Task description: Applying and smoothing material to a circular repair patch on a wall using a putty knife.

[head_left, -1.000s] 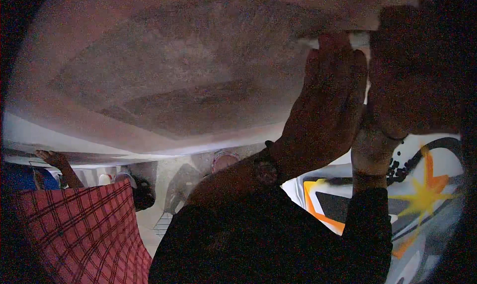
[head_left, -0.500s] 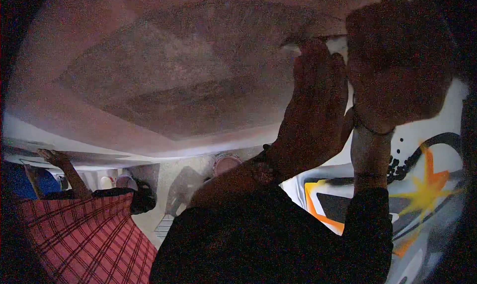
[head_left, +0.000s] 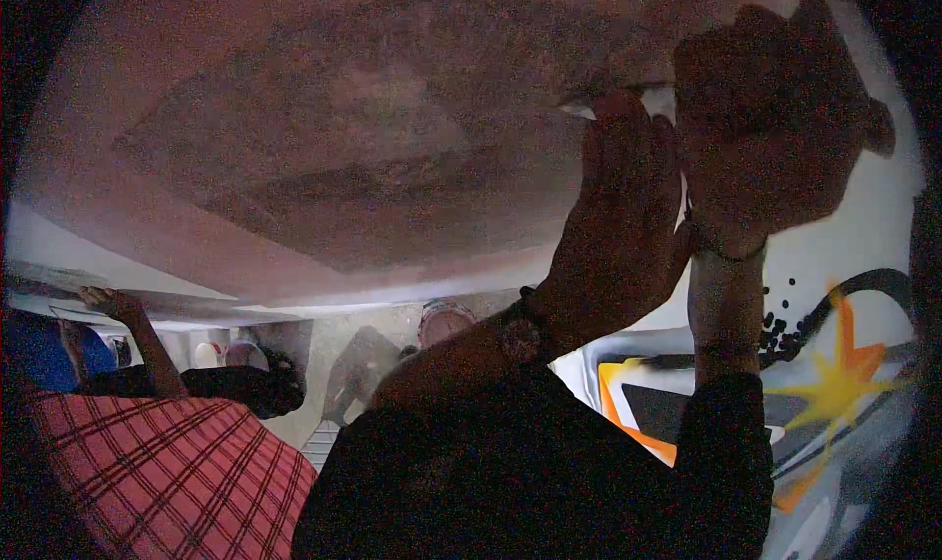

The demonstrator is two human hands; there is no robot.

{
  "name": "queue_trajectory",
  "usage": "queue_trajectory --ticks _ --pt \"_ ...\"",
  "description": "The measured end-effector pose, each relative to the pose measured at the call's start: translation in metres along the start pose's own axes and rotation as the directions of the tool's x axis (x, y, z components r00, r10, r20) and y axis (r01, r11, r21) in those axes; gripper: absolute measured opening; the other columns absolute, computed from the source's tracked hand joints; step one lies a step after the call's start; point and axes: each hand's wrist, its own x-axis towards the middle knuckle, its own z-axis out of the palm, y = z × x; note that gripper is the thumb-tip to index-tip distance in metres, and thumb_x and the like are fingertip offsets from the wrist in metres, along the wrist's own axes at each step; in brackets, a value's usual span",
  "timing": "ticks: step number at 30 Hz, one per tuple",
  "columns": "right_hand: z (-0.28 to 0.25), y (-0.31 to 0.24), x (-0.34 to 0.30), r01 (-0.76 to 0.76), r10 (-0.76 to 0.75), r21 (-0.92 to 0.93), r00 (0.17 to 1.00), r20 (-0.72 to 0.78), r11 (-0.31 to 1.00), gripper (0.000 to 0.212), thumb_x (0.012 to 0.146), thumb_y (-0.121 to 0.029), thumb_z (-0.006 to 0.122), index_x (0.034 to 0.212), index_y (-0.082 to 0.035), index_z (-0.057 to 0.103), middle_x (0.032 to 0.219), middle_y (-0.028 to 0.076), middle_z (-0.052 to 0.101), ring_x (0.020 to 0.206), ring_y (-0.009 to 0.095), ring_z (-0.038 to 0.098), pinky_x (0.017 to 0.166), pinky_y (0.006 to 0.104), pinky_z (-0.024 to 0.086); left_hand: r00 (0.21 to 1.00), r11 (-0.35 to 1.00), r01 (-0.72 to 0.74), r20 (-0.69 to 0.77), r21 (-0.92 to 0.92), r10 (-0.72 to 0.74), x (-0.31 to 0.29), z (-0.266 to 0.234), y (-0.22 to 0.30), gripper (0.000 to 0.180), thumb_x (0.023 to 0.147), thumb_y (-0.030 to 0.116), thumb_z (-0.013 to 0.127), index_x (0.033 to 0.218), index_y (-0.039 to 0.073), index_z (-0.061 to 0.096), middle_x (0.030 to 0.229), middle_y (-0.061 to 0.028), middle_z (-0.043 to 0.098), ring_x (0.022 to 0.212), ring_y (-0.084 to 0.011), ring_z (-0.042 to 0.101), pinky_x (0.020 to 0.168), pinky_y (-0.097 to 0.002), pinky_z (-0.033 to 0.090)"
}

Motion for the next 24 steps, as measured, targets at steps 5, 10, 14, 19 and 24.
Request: queue_trajectory --ticks 5,10,14,19,24 --pt "-0.021 0.001 -0.005 0.090 -0.099 -0.529 0.995 0.011 0.844 0.037 0.083 -0.037 0.052 0.107 -0.008 0.053 0.093 0.013 0.056 0.086 0.026 0.053 0.088 0.0465 0.039 0.995 0.998 -0.065 -0.076 0.027 0.067 0.005 -0.014 -0.003 0.069 0.081 0.027 0.057 0.125 -0.020 0.031 0.129 -0.0455 0.024 0.124 -0.0599 0.021 0.103 -0.0634 0.018" --pt "-0.025 0.016 -0.001 0.227 -0.074 -0.753 0.970 0.233 0.618 0.033 0.082 -0.038 0.053 0.101 -0.011 0.051 0.085 0.009 0.051 0.080 0.023 0.047 0.082 0.0433 0.037 0.998 1.000 0.024 -0.052 -0.013 -0.025 0.003 -0.011 -0.005 0.067 0.083 0.029 0.055 0.123 -0.021 0.034 0.129 -0.0453 0.025 0.122 -0.0598 0.024 0.103 -0.0633 0.018" --pt "-0.019 0.013 -0.004 0.165 -0.015 -0.535 0.962 0.274 0.829 0.029 0.082 -0.040 0.054 0.092 -0.013 0.049 0.076 0.006 0.045 0.071 0.021 0.041 0.074 0.0403 0.034 0.995 0.988 -0.100 0.011 0.122 0.099 0.000 -0.013 -0.004 0.069 0.083 0.029 0.056 0.125 -0.020 0.032 0.129 -0.0448 0.026 0.123 -0.0594 0.023 0.103 -0.0624 0.019" --pt "-0.005 0.015 0.000 0.046 0.022 -0.171 0.926 0.377 0.984 0.027 0.080 -0.041 0.055 0.081 -0.016 0.045 0.066 0.002 0.038 0.059 0.017 0.033 0.065 0.0366 0.031 1.000 0.994 -0.030 0.010 0.106 0.029 0.003 -0.020 -0.001 0.073 0.082 0.031 0.057 0.127 -0.020 0.028 0.131 -0.0434 0.025 0.126 -0.0588 0.019 0.104 -0.0629 0.017" --pt "0.006 0.007 0.000 -0.118 0.013 0.190 0.879 0.477 0.975 0.030 0.079 -0.043 0.056 0.070 -0.018 0.042 0.056 -0.001 0.031 0.048 0.014 0.026 0.056 0.0329 0.028 1.000 0.999 -0.019 -0.021 0.035 0.020 0.001 -0.016 0.002 0.071 0.083 0.030 0.055 0.126 -0.020 0.029 0.131 -0.0437 0.025 0.127 -0.0582 0.018 0.105 -0.0625 0.017"
